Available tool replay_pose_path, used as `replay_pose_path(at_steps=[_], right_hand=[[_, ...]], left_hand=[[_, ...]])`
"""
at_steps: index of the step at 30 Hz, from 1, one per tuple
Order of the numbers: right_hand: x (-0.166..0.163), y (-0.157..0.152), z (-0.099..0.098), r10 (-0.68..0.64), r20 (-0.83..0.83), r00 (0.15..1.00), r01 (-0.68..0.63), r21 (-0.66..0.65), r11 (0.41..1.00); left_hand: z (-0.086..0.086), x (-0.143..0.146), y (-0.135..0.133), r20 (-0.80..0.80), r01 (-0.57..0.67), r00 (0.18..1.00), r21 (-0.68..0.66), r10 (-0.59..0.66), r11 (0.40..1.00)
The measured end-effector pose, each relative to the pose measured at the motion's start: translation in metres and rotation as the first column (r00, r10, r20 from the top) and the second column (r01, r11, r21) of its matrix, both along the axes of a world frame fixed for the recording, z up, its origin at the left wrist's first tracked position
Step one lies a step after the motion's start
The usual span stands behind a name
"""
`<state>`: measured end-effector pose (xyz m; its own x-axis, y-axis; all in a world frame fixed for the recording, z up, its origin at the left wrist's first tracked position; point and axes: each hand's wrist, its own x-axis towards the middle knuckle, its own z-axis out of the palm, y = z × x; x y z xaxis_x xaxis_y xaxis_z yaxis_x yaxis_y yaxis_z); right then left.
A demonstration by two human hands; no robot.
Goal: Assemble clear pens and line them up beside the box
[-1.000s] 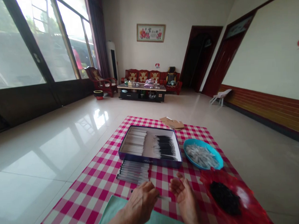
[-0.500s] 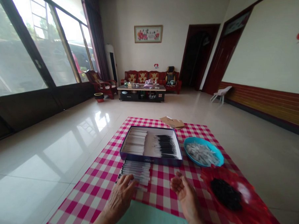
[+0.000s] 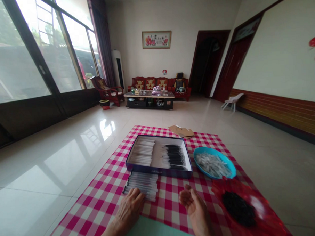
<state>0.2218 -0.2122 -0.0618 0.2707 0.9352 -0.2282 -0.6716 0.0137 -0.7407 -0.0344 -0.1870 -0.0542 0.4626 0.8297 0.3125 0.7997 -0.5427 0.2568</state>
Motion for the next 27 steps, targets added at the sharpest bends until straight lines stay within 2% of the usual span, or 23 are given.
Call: replay_pose_path(at_steps=[10,14,16,19,22,24,27], right_hand=[[-0.002,0.000,0.000,0.003,0.039,0.999,-0.004,0.018,1.000],[-0.002,0.000,-0.002,0.008,0.075,0.997,-0.007,-0.008,1.000],[-0.002,-0.001,-0.003,0.009,0.088,0.996,-0.007,-0.021,1.000],[-0.002,-0.001,-0.004,0.014,0.095,0.995,-0.012,-0.019,1.000],[-0.001,0.000,-0.005,0.026,0.089,0.996,-0.025,-0.014,1.000],[0.000,0.001,-0.008,0.021,0.082,0.996,-0.020,-0.014,1.000],[0.001,0.002,-0.011,0.007,0.075,0.997,-0.006,-0.011,1.000]], left_hand=[[0.002,0.009,-0.004,0.011,0.011,1.000,-0.001,-0.011,1.000],[0.013,0.015,0.003,0.023,0.025,0.999,-0.004,-0.025,1.000],[0.027,0.015,0.017,0.023,0.010,1.000,0.030,-0.011,0.999],[0.056,0.012,0.051,-0.039,-0.071,0.997,0.056,0.073,0.996],[0.082,0.011,0.092,-0.189,-0.148,0.972,-0.015,0.143,0.989],[0.089,0.013,0.113,-0.227,-0.142,0.966,-0.051,0.127,0.989],[0.087,0.017,0.131,-0.268,-0.136,0.957,-0.095,0.106,0.986]])
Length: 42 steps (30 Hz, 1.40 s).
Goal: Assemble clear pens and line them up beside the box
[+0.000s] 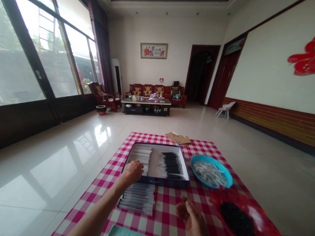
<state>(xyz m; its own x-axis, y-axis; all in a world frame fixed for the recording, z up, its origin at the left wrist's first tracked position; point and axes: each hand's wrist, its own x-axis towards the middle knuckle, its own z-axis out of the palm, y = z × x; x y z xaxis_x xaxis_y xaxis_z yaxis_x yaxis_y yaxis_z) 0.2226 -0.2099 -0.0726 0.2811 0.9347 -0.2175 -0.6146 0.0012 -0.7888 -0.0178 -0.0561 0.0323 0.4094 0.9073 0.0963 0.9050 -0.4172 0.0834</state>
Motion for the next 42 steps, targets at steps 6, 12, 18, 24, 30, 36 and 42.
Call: replay_pose_path(at_steps=[6,12,18,24,30,36,42], right_hand=[[-0.001,0.001,0.000,-0.015,0.010,1.000,0.015,-0.020,1.000],[-0.001,0.000,0.001,0.000,0.030,1.000,0.000,-0.002,1.000],[-0.001,-0.001,0.001,0.012,0.022,1.000,-0.012,0.020,1.000],[-0.001,-0.001,-0.002,0.016,0.031,0.999,-0.017,0.036,0.999],[-0.001,-0.001,-0.003,0.017,0.023,1.000,-0.018,0.037,0.999],[0.001,0.000,-0.005,0.025,0.022,0.999,-0.025,0.036,0.999],[-0.001,0.001,-0.004,0.026,0.039,0.999,-0.028,0.052,0.998]], left_hand=[[-0.017,0.000,0.001,-0.026,-0.017,1.000,-0.036,0.016,0.999],[-0.014,-0.003,0.008,-0.002,-0.029,1.000,-0.060,0.029,0.998],[-0.005,0.001,0.021,-0.021,-0.018,1.000,-0.118,0.016,0.993],[-0.001,0.002,0.021,-0.055,0.000,0.998,-0.139,-0.007,0.990],[-0.002,0.001,0.023,-0.060,0.045,0.997,-0.142,-0.054,0.989],[0.005,0.002,0.017,0.009,0.072,0.997,-0.037,-0.072,0.997],[0.000,0.026,-0.034,0.295,0.123,0.937,0.218,-0.186,0.968]])
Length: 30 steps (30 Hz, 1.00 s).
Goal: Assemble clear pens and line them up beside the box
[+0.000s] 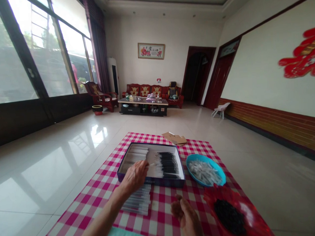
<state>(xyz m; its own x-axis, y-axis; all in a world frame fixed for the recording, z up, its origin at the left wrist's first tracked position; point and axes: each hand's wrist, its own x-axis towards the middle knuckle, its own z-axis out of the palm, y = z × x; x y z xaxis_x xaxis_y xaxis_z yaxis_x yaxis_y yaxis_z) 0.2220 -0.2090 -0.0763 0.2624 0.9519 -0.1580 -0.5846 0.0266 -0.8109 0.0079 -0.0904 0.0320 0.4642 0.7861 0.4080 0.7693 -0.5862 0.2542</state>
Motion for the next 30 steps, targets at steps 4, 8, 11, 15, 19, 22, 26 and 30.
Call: replay_pose_path(at_steps=[4,8,11,15,19,22,26,30], right_hand=[[0.000,-0.002,0.011,-0.020,0.082,0.996,0.021,-0.015,1.000],[0.010,0.010,0.048,-0.080,0.368,0.926,0.063,0.058,0.996],[0.021,0.041,0.082,-0.083,0.724,0.685,-0.032,0.144,0.989],[0.026,0.101,0.104,-0.002,1.000,0.012,-0.247,0.005,0.969],[0.024,0.142,0.096,0.119,0.971,-0.210,-0.280,-0.176,0.944],[0.022,0.155,0.086,0.199,0.920,-0.337,-0.253,-0.292,0.922],[0.020,0.160,0.084,0.249,0.866,-0.433,-0.222,-0.371,0.902],[0.018,0.158,0.090,0.236,0.852,-0.467,-0.226,-0.373,0.900]], left_hand=[[-0.038,0.033,-0.029,0.321,0.041,0.944,0.108,-0.074,0.993],[-0.069,0.055,-0.040,0.387,-0.034,0.922,0.134,-0.021,0.990],[-0.075,0.059,-0.043,0.358,-0.036,0.934,0.142,-0.018,0.989],[-0.072,0.059,-0.048,0.326,-0.010,0.945,0.133,-0.034,0.991],[-0.067,0.059,-0.049,0.315,-0.024,0.949,0.126,-0.017,0.992],[-0.065,0.058,-0.050,0.300,-0.029,0.954,0.104,-0.004,0.994],[-0.065,0.057,-0.050,0.288,-0.025,0.958,0.085,-0.001,0.996],[-0.069,0.058,-0.050,0.292,-0.017,0.956,0.103,-0.014,0.995]])
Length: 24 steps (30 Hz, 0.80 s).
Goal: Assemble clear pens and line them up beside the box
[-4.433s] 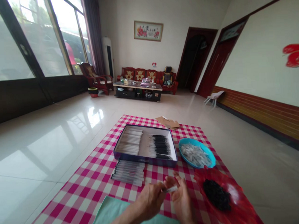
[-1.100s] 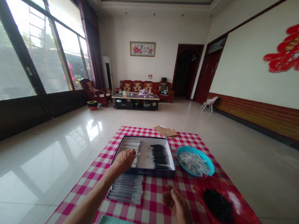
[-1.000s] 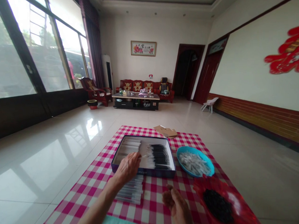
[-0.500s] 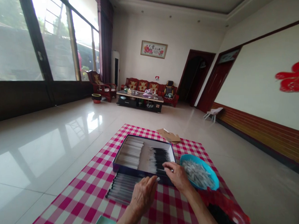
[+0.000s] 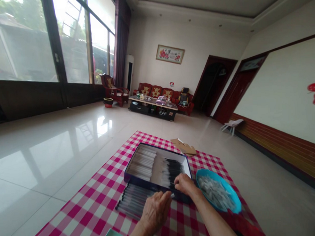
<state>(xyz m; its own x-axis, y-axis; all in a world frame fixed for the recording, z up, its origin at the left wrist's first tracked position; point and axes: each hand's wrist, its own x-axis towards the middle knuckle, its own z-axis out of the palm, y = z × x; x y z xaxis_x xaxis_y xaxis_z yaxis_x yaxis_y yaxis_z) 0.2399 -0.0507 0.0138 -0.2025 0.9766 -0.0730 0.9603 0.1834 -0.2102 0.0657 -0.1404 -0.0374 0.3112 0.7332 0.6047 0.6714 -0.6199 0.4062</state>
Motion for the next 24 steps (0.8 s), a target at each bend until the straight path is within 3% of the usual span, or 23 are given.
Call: replay_pose_path(at_steps=[8,14,15,17,20,24], right_hand=[[0.008,-0.008,0.011,0.027,-0.117,0.993,-0.007,0.168,0.986],[0.011,-0.036,0.019,0.009,-0.419,0.908,0.170,0.389,0.906],[0.010,-0.047,0.018,0.004,-0.523,0.853,0.231,0.384,0.894],[0.006,-0.070,0.014,0.008,-0.780,0.626,0.355,0.294,0.887],[0.004,-0.106,0.006,0.012,-0.950,0.313,0.440,0.156,0.884],[0.006,-0.141,-0.003,0.024,-0.994,0.107,0.519,0.077,0.851]], left_hand=[[0.000,0.002,-0.002,0.051,0.011,0.999,0.029,-0.013,1.000],[-0.001,0.006,-0.003,0.107,0.041,0.993,0.035,-0.045,0.999],[-0.003,0.006,-0.002,0.124,0.059,0.990,0.048,-0.065,0.997],[-0.009,0.007,-0.003,0.152,0.107,0.981,0.076,-0.117,0.991],[-0.015,0.009,-0.006,0.164,0.178,0.969,0.047,-0.183,0.983],[-0.012,0.015,-0.014,0.174,0.257,0.952,0.000,-0.253,0.967]])
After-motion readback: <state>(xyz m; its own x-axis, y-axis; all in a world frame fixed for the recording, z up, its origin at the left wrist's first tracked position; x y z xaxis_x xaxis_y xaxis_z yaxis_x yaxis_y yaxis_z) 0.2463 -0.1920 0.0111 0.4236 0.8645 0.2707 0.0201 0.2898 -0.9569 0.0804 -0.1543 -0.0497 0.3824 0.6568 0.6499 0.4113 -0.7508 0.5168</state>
